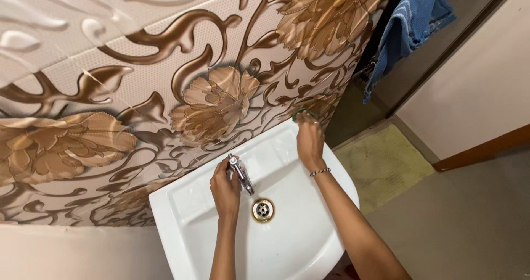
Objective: The person scrubs a white bathroom sink with a green sponge, focusing on the basin, faucet, and surrounding surfaces. They repeatedly rinse the sponge under running water and continue scrubbing different areas of the sink throughout the clip.
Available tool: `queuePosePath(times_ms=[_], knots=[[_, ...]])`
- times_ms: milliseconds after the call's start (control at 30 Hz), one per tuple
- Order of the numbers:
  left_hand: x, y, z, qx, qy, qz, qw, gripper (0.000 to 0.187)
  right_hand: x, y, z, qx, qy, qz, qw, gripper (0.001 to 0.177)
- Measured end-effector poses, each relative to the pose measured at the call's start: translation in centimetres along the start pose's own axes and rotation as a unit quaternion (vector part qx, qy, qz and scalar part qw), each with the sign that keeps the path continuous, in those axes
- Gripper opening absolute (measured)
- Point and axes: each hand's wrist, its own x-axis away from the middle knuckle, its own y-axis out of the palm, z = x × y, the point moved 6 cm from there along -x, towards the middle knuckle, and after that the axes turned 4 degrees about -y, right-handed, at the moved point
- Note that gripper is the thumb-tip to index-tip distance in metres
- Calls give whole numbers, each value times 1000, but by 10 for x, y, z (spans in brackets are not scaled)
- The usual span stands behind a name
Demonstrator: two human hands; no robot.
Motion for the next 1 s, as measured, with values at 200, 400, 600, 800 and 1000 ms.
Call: queuePosePath(times_ms=[200, 400, 600, 800, 1000], knots=[[-2, 0, -3, 25, -31, -13, 999, 37, 32, 34, -46, -34, -38, -105, 993, 43], [-2, 3, -9, -1, -16, 8, 1000, 40, 72, 17, -146, -119, -233, -166, 951, 39], [1, 3, -4, 20, -91, -15, 996, 36, 47, 16, -110, -87, -216, -132, 963, 37], [2, 2, 3, 19, -94, -9, 995, 34, 4, -9, -20, -23, -171, -136, 976, 45], [2, 4, -2, 9, -60, 12, 998, 35, -16, -50, 0, -145, -108, -217, 959, 44]])
